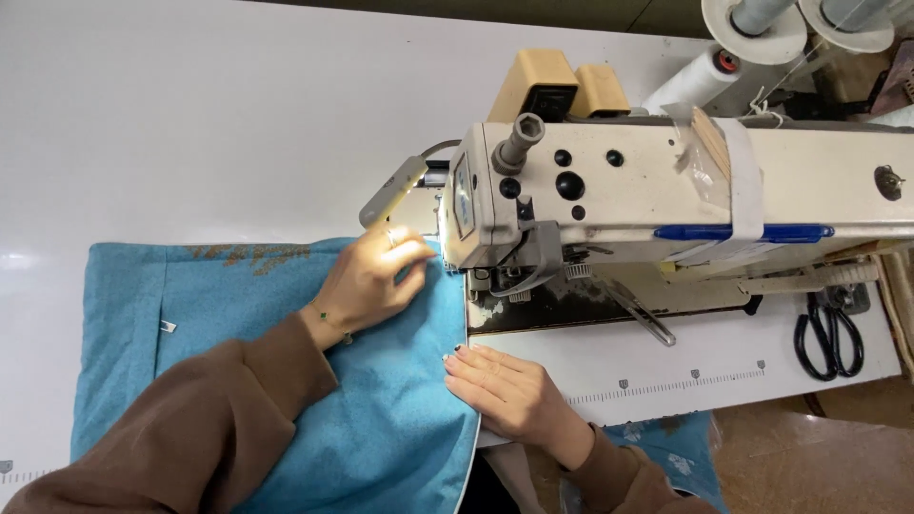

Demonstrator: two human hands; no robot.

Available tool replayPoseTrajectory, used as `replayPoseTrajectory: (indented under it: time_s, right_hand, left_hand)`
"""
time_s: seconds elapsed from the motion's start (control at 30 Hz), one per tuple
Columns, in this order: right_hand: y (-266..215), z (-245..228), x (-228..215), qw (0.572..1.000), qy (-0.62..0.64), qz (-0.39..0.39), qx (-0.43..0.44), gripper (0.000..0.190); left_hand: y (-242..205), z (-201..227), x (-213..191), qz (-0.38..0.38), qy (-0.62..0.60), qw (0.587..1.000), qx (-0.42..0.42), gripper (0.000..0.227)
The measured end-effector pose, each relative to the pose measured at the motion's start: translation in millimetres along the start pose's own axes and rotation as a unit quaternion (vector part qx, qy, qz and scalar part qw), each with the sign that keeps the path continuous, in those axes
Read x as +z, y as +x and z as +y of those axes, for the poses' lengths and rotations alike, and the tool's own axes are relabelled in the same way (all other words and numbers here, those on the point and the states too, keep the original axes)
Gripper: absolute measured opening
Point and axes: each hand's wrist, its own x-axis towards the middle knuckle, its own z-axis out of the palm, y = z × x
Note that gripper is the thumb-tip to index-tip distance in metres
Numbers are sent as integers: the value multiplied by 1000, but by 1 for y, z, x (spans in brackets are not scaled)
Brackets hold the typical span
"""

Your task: Sewing the edges of blue fabric cushion covers using an industrial sewing machine

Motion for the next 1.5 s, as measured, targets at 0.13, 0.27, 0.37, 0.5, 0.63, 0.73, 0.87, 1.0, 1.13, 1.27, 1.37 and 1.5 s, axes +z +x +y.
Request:
replayPoseTrajectory:
  time_s: [0.13,0.27,0.37,0.5,0.63,0.73,0.87,1.0,1.13,1.27,1.37,1.5]
  right_hand:
    - [-10,-1,3,1000,10,-11,-9,23]
    - [-17,-2,5,999,13,-29,-24,23]
    - [-13,0,3,999,20,-37,-28,25]
    - [-14,1,5,998,26,-59,-17,27]
    - [-11,2,7,998,18,-57,-6,26]
    - [-8,2,9,998,16,-55,-1,22]
    - [-4,4,11,999,-7,-38,24,22]
    - [-4,6,15,998,-37,-40,45,24]
    - [-5,-1,11,997,-30,-54,41,24]
    - [-14,-35,4,994,87,-66,-19,27]
    - [-29,-80,6,983,164,-82,-29,31]
    - [-53,-126,2,958,269,-103,3,29]
  left_hand:
    - [8,-25,25,-37,72,990,-117,24]
    - [14,-36,35,-145,140,955,-217,21]
    - [13,-34,33,-142,131,952,-236,25]
    - [10,-37,32,-112,81,960,-244,23]
    - [4,-51,42,-69,78,970,-219,20]
    - [8,-52,40,-67,78,972,-213,22]
    - [17,-55,40,-32,80,976,-199,18]
    - [29,-68,33,-50,88,967,-233,20]
    - [18,-68,33,0,106,981,-160,18]
    - [-15,-29,-8,-40,239,963,-121,55]
    - [-78,7,-51,-123,257,938,-197,86]
    - [-153,35,-96,-165,262,903,-299,94]
